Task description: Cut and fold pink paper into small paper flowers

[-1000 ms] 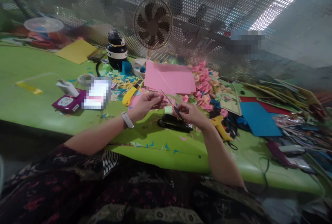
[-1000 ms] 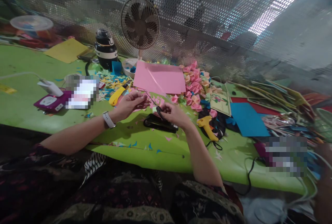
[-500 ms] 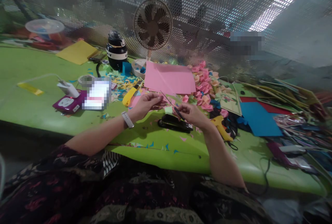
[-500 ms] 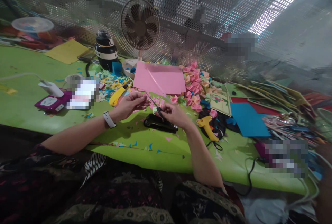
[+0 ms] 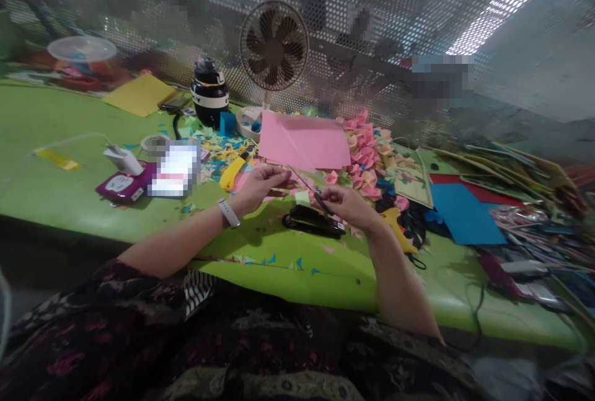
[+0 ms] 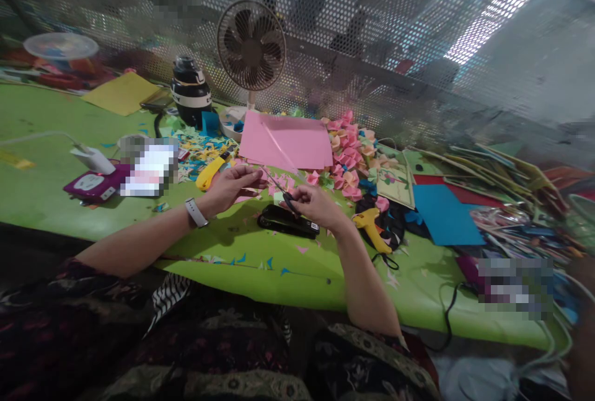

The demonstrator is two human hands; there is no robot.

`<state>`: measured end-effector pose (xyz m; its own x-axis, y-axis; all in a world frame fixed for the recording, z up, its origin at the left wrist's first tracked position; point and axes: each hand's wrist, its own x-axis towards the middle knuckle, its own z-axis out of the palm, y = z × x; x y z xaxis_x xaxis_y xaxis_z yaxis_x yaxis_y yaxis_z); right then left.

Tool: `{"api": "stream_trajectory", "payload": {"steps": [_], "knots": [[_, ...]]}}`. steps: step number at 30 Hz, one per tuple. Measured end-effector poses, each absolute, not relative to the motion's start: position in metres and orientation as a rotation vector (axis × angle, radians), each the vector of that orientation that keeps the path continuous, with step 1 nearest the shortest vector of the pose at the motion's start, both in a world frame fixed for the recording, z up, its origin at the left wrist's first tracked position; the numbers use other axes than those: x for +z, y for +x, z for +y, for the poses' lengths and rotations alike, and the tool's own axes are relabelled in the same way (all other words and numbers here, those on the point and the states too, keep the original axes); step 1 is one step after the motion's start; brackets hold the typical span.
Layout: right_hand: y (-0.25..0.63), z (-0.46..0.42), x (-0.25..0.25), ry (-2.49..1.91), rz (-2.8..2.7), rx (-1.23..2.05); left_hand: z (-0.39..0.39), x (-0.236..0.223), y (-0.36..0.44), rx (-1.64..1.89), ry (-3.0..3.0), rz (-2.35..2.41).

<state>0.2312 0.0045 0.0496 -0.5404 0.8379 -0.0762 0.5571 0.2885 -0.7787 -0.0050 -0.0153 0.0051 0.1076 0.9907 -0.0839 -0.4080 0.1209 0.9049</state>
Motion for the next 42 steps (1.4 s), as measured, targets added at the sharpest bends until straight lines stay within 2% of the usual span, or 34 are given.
{"api": "stream_trajectory", "payload": {"steps": [16,22,30,42], "knots": [[0.241,0.009,0.048,-1.326,-2.123,1.177,-0.009,0.0,-0.01,1.291,0.883,0.847],[0.249,0.026,0.035,-1.365,-1.975,1.081,-0.011,0.003,-0.01,1.28,0.808,0.816],[0.254,0.043,0.02,-1.544,-2.045,0.742,-0.008,0.007,-0.006,1.285,0.536,0.794],[0.274,0.067,0.003,-1.745,-2.081,0.194,-0.011,0.004,-0.007,1.217,0.652,0.781]]}}
